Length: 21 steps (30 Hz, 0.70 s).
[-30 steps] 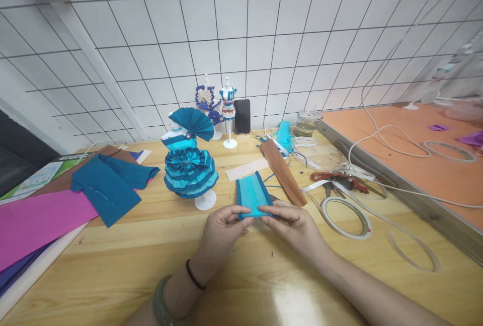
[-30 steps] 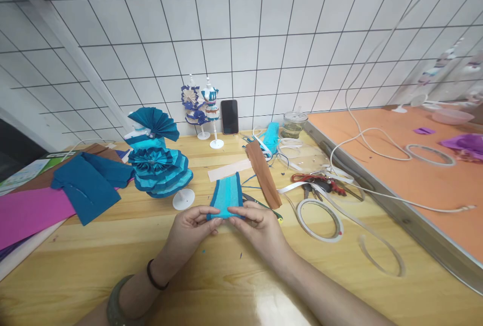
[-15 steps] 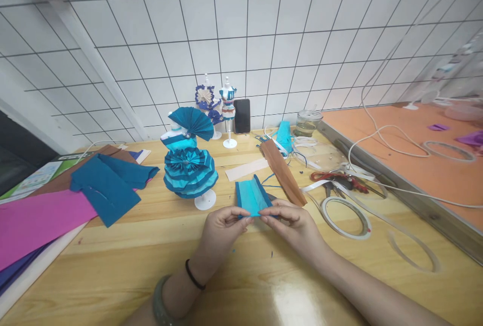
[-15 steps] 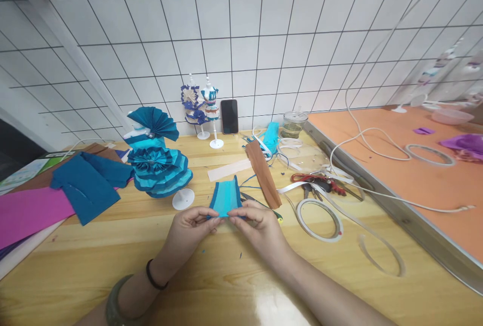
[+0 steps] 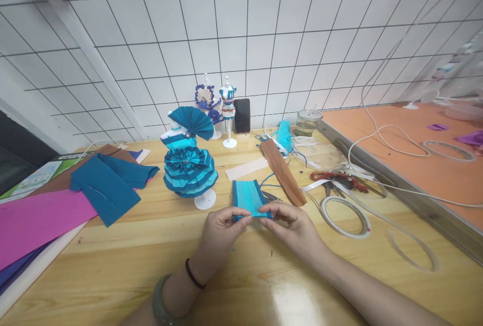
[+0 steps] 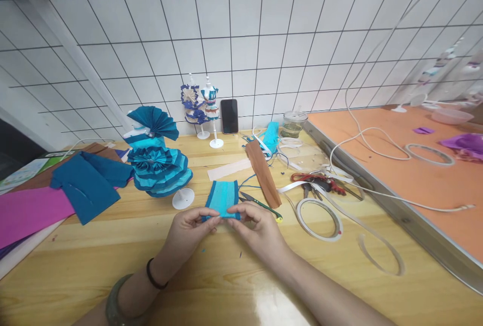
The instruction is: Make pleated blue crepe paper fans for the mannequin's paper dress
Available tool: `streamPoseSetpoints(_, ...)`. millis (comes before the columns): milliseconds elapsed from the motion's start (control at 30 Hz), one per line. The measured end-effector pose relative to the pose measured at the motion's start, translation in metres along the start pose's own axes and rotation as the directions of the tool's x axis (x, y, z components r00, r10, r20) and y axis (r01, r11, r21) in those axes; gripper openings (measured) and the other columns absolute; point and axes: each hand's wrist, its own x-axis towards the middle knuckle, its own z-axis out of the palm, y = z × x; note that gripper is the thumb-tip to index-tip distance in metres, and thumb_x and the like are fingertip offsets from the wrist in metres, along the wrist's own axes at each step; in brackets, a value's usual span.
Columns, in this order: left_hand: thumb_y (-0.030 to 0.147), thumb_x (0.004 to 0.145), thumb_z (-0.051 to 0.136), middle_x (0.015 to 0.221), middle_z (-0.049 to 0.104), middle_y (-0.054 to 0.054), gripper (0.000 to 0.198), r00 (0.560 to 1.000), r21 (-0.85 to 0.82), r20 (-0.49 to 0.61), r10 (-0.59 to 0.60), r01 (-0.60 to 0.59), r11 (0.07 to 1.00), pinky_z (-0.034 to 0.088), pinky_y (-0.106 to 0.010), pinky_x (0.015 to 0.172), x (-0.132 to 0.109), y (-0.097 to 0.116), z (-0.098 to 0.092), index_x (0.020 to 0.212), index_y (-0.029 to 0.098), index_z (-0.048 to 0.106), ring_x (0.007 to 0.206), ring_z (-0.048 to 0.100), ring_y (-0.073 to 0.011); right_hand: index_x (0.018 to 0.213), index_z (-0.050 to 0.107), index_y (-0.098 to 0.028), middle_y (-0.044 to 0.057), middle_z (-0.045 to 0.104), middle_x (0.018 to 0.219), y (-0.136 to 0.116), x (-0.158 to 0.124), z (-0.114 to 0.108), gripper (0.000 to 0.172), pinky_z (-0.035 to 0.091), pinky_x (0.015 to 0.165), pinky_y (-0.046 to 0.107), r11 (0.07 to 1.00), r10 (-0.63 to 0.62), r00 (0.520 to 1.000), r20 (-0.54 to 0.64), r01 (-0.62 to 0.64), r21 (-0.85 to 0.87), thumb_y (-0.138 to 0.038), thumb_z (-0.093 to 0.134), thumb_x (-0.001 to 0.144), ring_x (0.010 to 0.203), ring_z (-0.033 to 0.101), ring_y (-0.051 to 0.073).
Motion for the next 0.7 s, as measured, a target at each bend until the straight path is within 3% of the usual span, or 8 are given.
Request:
streamPoseSetpoints(467,0.027,0.063,0.068,0.051,0.061,0.000,0.012,0.998,-0.015,-0.047,0.032,-0.033,0.999,0.039,-0.020,0.045,-0.0001,0.0073,-0.0021,0.067,0.016,0.069,0.046,0.051,-0.0104,0.084,0.071,-0.021,0.002,0.064,0.064,-0.0016,0.0026,-0.0057,0.016,0.051,0.061,0.028,1.000,-0.023,0.999,-0.033,0.023,0.015,-0.029,0.064,0.072,0.062,0.060,0.016)
streamPoseSetpoints(700,0.029,0.064,0.067,0.053,0.063,-0.001,0.013,0.999,-0.033,-0.046,0.023,-0.024,0.999,0.042,-0.020,0.047,0.0009,0.0081,-0.0012,0.067,0.016,0.068,0.048,0.053,-0.0113,0.093,0.070,-0.026,0.005,0.069,0.079,0.0034,0.0033,-0.0073,0.019,0.052,0.065,0.030,0.976,-0.211,0.977,-0.010,0.210,-0.062,-0.025,0.059,0.077,0.071,0.064,0.018)
